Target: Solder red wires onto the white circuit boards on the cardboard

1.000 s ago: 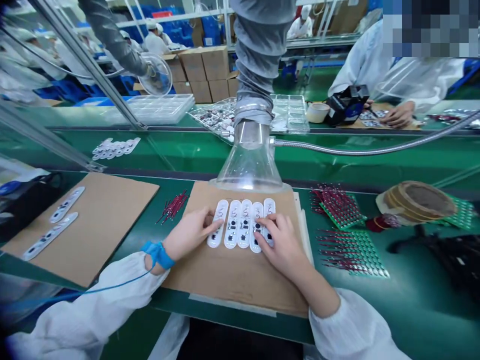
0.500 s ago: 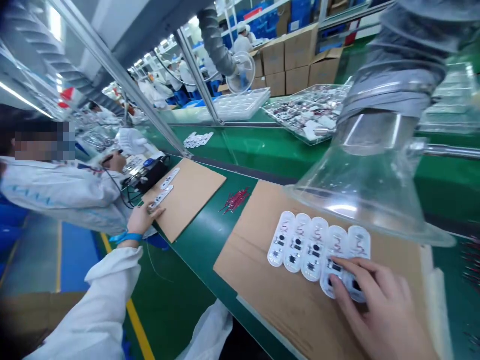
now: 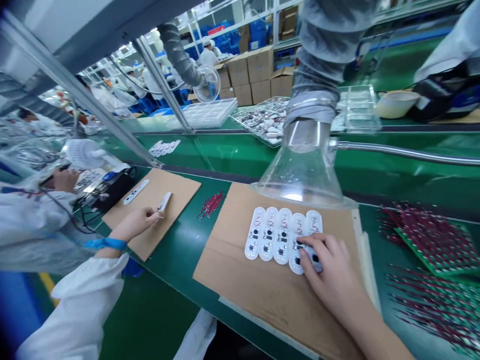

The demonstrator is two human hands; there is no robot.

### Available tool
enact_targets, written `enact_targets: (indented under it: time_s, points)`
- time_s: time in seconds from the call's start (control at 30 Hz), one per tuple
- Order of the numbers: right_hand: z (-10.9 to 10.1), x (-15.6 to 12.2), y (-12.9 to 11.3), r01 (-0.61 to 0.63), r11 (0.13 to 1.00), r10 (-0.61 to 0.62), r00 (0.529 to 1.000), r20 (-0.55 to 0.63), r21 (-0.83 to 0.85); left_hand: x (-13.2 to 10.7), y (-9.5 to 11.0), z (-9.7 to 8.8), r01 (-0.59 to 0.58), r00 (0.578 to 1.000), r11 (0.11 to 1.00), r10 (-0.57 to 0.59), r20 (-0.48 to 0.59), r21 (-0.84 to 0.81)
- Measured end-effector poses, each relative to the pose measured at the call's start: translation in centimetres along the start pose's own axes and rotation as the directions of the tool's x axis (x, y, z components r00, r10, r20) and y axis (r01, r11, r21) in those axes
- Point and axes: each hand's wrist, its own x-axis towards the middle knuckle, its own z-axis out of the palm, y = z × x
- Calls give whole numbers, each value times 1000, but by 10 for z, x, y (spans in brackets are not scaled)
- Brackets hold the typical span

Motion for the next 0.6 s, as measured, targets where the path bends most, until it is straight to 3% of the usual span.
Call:
enact_targets:
  time_s: [0.1,0.2,0.23,0.27,0.3,0.33,0.37,0.43,0.53,0.6]
  points:
    - [-5,3,-7,15,1000,-15,1000,2,11,-39,80,20,-249,968,964,251,10,-98]
    - [-9,3,-11,15,1000,-15,1000,-2,8,-73,156,43,-470,873,850,487,16,-236]
    - [-10,2,-11,17,1000,-17,1000,-2,6,-76,172,48,-520,827,803,558,61,-290]
    - [-11,2,-10,21,1000,-21,1000,0,4,-74,182,51,-537,808,782,585,72,-317]
    - [-11,2,-10,25,1000,-25,1000,4,2,-65,184,50,-525,823,793,565,51,-308]
    - [-11,1,-9,30,1000,-30,1000,8,1,-52,178,45,-483,865,834,501,-1,-265]
    - [-11,1,-8,35,999,-35,999,13,-1,-36,164,37,-374,927,906,363,-91,-196]
    - [-10,1,-6,41,999,-41,999,21,-3,0,120,14,-192,966,972,163,-203,-136]
    - [-9,2,-5,43,999,-43,999,16,-7,40,35,-21,67,932,993,-96,-348,-94]
    - [-8,3,-7,54,998,-54,999,6,-20,53,-15,-32,148,915,986,-165,-367,-74]
